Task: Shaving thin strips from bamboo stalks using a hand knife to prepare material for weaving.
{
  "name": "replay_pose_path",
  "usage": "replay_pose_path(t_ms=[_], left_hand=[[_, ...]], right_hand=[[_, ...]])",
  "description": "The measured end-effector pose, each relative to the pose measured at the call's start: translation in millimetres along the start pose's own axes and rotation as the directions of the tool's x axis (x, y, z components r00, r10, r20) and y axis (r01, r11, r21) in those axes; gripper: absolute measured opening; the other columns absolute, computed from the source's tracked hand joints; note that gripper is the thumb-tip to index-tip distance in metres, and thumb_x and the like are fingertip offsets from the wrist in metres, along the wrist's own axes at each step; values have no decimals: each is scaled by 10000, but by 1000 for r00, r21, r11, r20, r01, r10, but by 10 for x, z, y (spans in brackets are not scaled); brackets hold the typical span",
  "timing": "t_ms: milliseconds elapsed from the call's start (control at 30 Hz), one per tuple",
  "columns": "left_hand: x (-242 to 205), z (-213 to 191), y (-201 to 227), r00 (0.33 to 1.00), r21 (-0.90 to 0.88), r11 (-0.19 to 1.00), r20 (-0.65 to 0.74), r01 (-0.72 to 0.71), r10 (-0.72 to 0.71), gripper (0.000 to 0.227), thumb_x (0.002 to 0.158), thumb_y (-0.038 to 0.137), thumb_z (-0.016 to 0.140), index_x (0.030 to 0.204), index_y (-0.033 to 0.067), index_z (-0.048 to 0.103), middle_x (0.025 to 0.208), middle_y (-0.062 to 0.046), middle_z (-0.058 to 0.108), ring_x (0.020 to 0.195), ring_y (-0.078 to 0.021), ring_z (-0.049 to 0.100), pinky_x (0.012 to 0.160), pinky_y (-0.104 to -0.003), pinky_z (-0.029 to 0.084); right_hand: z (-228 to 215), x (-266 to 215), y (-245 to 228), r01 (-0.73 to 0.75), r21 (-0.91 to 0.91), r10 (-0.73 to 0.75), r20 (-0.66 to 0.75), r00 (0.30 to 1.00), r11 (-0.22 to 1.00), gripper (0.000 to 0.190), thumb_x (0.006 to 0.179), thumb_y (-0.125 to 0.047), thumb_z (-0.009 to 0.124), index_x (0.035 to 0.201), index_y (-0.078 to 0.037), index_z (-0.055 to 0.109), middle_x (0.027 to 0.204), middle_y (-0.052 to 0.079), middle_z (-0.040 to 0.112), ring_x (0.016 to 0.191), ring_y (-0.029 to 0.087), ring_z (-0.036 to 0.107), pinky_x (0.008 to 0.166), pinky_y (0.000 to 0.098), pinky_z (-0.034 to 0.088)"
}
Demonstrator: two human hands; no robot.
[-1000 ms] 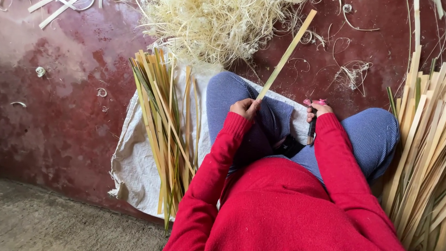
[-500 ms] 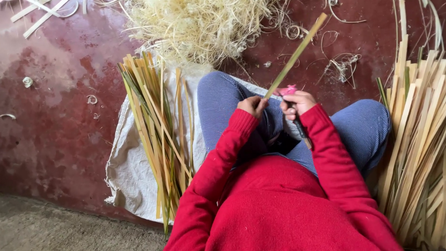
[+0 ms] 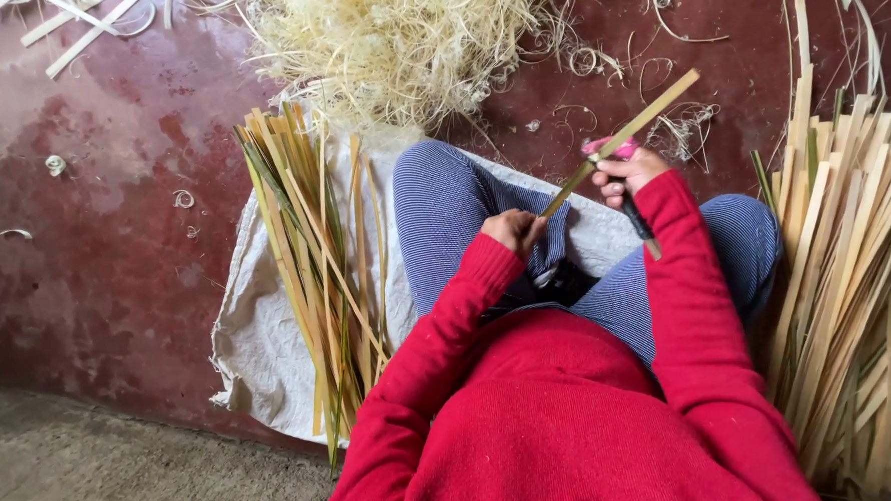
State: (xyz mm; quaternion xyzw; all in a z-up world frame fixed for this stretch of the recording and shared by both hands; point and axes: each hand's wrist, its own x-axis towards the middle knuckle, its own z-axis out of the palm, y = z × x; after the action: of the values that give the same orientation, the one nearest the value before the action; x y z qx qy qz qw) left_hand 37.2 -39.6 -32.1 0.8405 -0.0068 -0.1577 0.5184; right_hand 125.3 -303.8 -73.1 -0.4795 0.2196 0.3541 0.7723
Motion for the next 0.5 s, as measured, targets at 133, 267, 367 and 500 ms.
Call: replay_pose_path(t_ms=[133, 267, 367, 500], left_hand=[[-145, -39, -23, 998, 5, 998, -23, -63, 63, 254, 969, 287, 672, 794, 124, 757, 666, -90, 671, 637, -278, 687, 549, -346, 552], [-269, -167, 104, 996, -1, 997, -23, -83, 83, 257, 982, 248, 666, 797, 94, 756, 648, -93, 665, 598, -254, 668, 532, -318, 543], [-427, -106, -186, 992, 21, 993, -44, -118, 119, 263, 961, 322, 693, 751, 173, 746, 631, -44, 639, 597, -246, 661, 549, -325, 541], [-600, -271, -108, 991, 7, 992, -56, -125, 125, 281, 971, 350, 687, 749, 184, 733, 645, -49, 638, 617, -260, 671, 554, -330, 542]], right_hand=[[-217, -49, -149, -62, -5, 62, -22, 998, 998, 168, 987, -66, 631, 1132, -131, 685, 813, 101, 638, 512, 77, 452, 443, 247, 429], [-44, -249, -329, -71, 25, 71, 12, 997, 997, 173, 1002, -74, 615, 1167, -103, 661, 826, 50, 578, 542, 46, 421, 482, 214, 396], [-474, -215, -413, -55, 172, 54, 12, 998, 984, 83, 1026, -80, 610, 1067, -121, 551, 841, 26, 530, 552, 69, 403, 468, 258, 393], [-1091, -191, -299, -43, 155, 37, 46, 998, 987, 128, 1053, -91, 587, 1034, -153, 477, 829, -21, 465, 572, 51, 366, 486, 232, 366]])
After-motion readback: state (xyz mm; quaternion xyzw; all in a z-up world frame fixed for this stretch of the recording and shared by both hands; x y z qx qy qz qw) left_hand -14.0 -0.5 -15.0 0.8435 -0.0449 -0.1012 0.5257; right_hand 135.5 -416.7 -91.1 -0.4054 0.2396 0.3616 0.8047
